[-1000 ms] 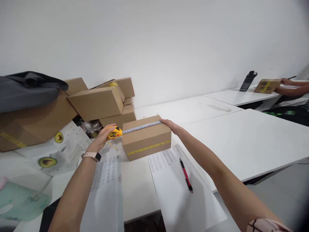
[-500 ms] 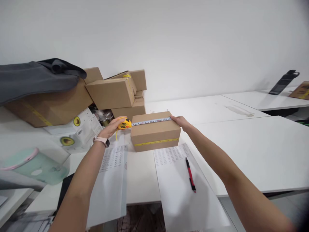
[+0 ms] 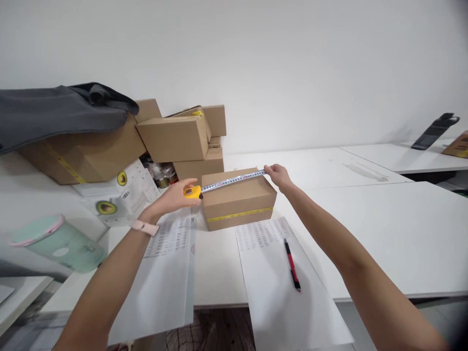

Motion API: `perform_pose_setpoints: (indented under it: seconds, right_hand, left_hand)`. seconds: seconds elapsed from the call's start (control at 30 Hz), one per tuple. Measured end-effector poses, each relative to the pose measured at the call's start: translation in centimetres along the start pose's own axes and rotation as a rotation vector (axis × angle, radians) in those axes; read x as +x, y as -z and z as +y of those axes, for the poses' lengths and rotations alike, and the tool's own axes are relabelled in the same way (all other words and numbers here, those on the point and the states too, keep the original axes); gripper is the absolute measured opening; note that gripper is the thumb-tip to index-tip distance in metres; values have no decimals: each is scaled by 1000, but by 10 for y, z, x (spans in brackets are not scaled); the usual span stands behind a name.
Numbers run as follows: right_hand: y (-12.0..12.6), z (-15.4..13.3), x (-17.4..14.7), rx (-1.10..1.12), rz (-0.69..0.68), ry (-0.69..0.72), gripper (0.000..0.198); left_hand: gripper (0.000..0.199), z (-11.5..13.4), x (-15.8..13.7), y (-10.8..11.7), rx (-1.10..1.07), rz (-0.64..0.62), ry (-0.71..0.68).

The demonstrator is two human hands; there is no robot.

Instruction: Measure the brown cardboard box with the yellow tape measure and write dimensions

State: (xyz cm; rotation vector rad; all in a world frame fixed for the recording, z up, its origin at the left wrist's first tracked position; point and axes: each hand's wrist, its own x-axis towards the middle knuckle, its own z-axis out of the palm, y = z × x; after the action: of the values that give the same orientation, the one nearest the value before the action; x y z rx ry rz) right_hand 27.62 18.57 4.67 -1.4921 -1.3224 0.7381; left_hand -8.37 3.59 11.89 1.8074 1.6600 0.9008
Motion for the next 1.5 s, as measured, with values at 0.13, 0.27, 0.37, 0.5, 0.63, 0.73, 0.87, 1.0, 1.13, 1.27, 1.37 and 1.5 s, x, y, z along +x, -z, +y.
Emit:
perform_pose_setpoints:
  seconds: [0.13, 0.27, 0.37, 0.5, 0.63, 0.73, 0.87, 1.0, 1.13, 1.27, 1.37, 1.5]
  right_hand:
    - [-8, -24, 13, 42, -64, 218, 33]
    - [-44, -46, 29, -161, -320, 352, 32]
    - [-74, -53, 42, -314, -386, 345, 30]
    - [-98, -44, 56, -362, -377, 324, 32]
    - [-102, -31, 61, -410, -367, 323, 31]
    - [-101, -28, 60, -420, -362, 324, 32]
    - [-100, -30, 57, -430, -359, 323, 32]
    - [-100, -34, 53, -437, -362, 328, 31]
    - [-83, -39, 49, -103, -292, 319, 44]
    - [-33, -26, 38, 177, -78, 241, 49]
    - [8, 2, 17, 95, -3, 152, 54]
    - [32, 41, -24, 71, -124, 111, 73]
  left_hand:
    - [76, 20, -66, -41, -383, -222, 150]
    - [62, 29, -122, -130, -955, -414, 271]
    - [66, 36, -135, -183, -1163, -488, 328]
    - [69, 52, -129, -199, -1271, -498, 358]
    - [70, 67, -127, -190, -1360, -477, 388]
    - [66, 77, -132, -192, -1389, -415, 420]
    - [64, 83, -135, -201, -1390, -375, 431]
    - [54, 84, -128, -204, -1388, -328, 398]
    - [51, 74, -127, -188, -1292, -257, 317]
    - [58, 49, -130, -157, -990, -16, 189]
    - [60, 20, -122, -140, -742, 240, 175]
    - [55, -13, -95, -138, -658, 357, 207]
